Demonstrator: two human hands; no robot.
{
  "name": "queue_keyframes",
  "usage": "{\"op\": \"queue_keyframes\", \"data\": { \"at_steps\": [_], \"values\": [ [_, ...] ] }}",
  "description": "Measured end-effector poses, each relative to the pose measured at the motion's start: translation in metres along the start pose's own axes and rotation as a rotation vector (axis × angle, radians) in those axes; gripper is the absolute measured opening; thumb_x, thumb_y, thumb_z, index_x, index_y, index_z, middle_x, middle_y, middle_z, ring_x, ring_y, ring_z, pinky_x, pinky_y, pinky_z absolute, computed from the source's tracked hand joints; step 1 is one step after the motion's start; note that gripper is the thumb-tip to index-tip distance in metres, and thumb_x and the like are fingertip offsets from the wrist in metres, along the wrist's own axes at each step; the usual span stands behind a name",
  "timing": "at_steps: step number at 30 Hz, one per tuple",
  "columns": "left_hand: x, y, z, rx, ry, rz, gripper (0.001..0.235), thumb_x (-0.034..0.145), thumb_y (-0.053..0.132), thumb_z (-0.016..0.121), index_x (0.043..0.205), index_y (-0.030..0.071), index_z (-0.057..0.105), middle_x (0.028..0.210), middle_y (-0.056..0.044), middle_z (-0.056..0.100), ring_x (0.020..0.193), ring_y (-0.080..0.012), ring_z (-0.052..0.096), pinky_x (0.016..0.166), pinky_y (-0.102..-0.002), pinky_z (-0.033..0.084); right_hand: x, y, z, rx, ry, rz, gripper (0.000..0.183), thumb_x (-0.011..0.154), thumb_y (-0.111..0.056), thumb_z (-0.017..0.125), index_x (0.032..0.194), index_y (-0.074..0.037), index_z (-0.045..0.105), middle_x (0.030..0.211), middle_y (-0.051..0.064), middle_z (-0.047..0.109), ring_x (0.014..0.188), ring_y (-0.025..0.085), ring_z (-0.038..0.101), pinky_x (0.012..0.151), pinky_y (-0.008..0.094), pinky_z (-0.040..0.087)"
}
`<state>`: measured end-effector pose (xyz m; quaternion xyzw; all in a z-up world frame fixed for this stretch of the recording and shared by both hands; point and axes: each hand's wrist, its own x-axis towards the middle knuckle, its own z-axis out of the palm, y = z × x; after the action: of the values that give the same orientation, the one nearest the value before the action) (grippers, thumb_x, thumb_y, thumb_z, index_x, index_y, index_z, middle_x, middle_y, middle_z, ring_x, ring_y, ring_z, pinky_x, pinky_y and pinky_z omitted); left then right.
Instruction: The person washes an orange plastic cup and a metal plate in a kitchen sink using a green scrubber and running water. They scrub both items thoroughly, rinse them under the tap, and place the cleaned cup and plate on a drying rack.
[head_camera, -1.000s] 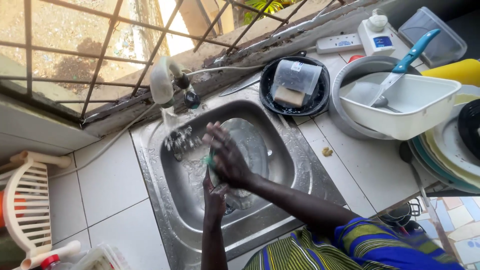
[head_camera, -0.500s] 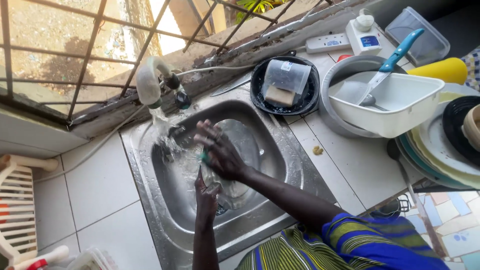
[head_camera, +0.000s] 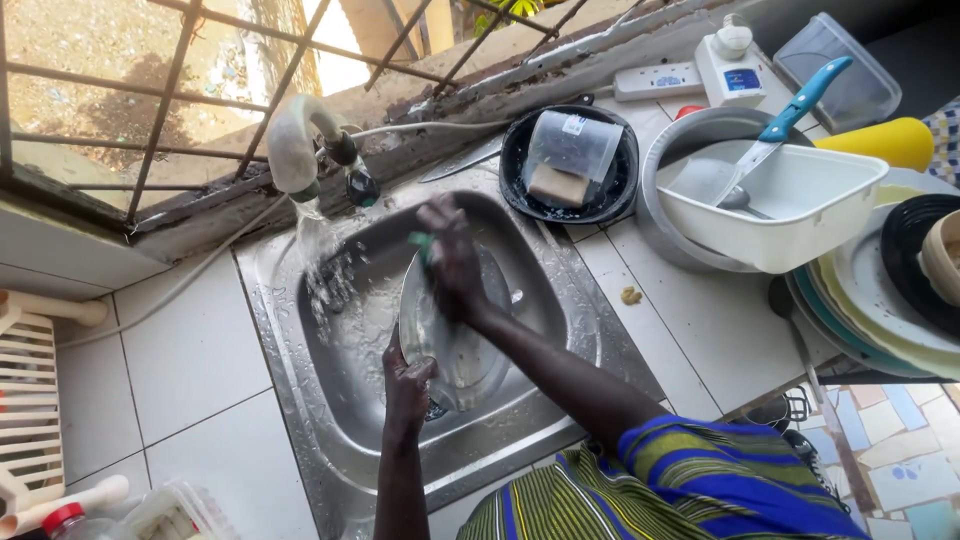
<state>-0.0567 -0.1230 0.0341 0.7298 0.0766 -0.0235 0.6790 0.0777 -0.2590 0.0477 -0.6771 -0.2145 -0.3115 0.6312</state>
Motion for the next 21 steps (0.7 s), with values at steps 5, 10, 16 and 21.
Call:
{"op": "queue_keyframes", "data": {
  "at_steps": [5, 10, 16, 21],
  "values": [
    [-0.003, 0.041, 0.003, -0.073, 0.086, -0.066, 0.090, 0.052, -0.007, 0.058, 0.140, 0.006, 0.060, 0.088, -0.013, 0.068, 0.073, -0.0107, 0.055, 0.056, -0.028, 0.045, -0.009, -0.009, 0.007, -0.279, -0.103, -0.094, 0.048, 0.106, -0.024, 0.036, 0.149, -0.012, 0.054, 0.160, 0.019, 0.044, 0.153, 0.041, 0.033, 0.130, 0.048, 0.015],
    [0.015, -0.009, -0.009, -0.028, 0.094, -0.075, 0.093, 0.051, -0.008, 0.060, 0.143, 0.007, 0.060, 0.093, -0.014, 0.070, 0.076, -0.0125, 0.057, 0.059, -0.029, 0.047, -0.011, -0.012, 0.008, -0.265, -0.149, -0.129, 0.050, 0.101, -0.024, 0.042, 0.148, -0.017, 0.056, 0.162, 0.013, 0.044, 0.154, 0.037, 0.035, 0.131, 0.046, 0.014],
    [0.015, -0.018, -0.019, -0.236, 0.217, -0.215, 0.104, 0.050, -0.005, 0.058, 0.151, 0.019, 0.050, 0.075, -0.010, 0.059, 0.062, -0.0176, 0.055, 0.055, -0.032, 0.046, -0.017, 0.014, 0.008, -0.343, -0.222, -0.019, 0.047, 0.103, -0.028, 0.046, 0.147, -0.014, 0.053, 0.157, 0.014, 0.048, 0.151, 0.040, 0.036, 0.126, 0.052, 0.020],
    [0.026, -0.081, -0.042, -0.538, 0.326, -0.316, 0.112, 0.049, -0.008, 0.060, 0.155, 0.024, 0.041, 0.070, -0.010, 0.052, 0.053, -0.0188, 0.051, 0.054, -0.030, 0.048, 0.012, 0.041, 0.018, 0.008, -0.239, 0.153, 0.055, 0.095, -0.040, 0.070, 0.142, -0.013, 0.059, 0.149, 0.014, 0.054, 0.147, 0.038, 0.043, 0.125, 0.050, 0.027]
  ]
}}
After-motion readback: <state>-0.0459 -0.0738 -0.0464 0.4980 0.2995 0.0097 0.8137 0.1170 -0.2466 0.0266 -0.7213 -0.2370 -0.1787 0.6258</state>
